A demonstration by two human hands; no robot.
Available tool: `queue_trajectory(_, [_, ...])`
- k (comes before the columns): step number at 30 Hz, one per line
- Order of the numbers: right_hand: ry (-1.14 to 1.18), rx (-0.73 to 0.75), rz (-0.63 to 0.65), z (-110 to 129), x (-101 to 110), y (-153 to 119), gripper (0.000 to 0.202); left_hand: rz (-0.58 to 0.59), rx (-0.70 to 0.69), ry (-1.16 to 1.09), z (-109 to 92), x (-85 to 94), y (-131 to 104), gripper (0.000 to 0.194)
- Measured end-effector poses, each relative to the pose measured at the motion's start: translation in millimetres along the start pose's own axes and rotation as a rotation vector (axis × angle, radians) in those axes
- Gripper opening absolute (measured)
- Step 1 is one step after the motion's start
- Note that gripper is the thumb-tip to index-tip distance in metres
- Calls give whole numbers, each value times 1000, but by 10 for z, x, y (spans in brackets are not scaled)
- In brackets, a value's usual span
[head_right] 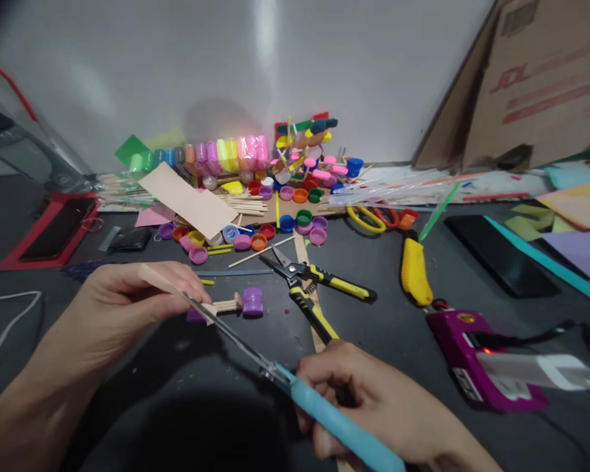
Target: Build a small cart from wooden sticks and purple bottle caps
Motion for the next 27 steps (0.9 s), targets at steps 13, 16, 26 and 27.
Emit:
queue_trajectory(13, [25, 8, -75, 2, -17, 7, 58, -27, 49, -113, 15, 38, 9, 5])
queue_trajectory(16, [32, -1, -49, 8, -14, 14, 61, -16, -18, -99, 36, 31, 16, 9])
queue_trajectory(26, [24, -3, -32, 18, -1, 31, 52, -11, -10, -51, 14, 28, -7, 9])
queue_trajectory(27, [22, 2, -33, 16, 2, 32, 51, -13, -14, -48, 15, 30, -5, 9])
Point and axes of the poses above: each hand's wrist, its own y-axis towards the middle knuckle, its own x-axis out of the back of the hand, z = x × y, the point moved 1 cm from there along y, towards the middle knuckle, and after that the axes turned 4 degrees about -z, right-handed, at the moved point
